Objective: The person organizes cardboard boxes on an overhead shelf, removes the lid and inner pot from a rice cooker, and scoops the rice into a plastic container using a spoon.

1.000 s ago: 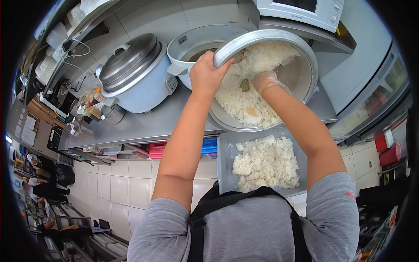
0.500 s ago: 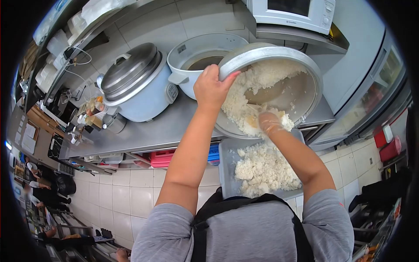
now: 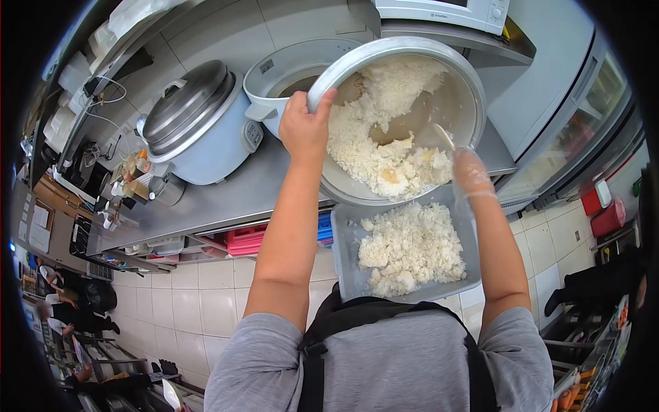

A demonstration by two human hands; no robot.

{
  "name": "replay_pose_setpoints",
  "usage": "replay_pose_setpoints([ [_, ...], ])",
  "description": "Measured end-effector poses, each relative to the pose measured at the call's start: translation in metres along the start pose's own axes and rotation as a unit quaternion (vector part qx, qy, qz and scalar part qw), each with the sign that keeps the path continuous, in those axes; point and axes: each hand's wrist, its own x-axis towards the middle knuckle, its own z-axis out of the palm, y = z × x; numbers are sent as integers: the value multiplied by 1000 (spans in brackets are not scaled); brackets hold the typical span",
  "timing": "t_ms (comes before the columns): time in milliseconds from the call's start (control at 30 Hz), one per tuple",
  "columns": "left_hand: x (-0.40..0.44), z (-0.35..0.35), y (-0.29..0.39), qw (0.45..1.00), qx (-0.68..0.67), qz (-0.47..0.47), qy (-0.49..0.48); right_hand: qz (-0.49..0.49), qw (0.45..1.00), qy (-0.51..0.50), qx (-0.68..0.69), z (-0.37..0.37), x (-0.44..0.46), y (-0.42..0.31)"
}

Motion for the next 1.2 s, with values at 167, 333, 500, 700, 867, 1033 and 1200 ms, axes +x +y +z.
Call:
replay_pose_setpoints([
  [167,-12,3,-17,997,-65,-20,41,-64,995,-52,-54,52,4,15],
  [333,-27,9,-18,995,-70,-6,68,-269,945,71,-173,153,-18,3],
  [500,-33,10,-16,996,-59,-31,56,15,996,-2,93,100,-95,-79],
  [700,-39,10,-23,995,-71,-40,61,-75,997,21,7,87,-105,-49],
  [867,-45,16,-34,986,-140,-69,60,-21,999,21,-42,2,-22,-23],
  [1033,-50,17,-47,982,-168,-76,52,29,998,-38,-32,9,69,-22],
  [1200,-57,25,-62,981,-181,-53,54,-48,984,-142,-97,29,123,-55],
])
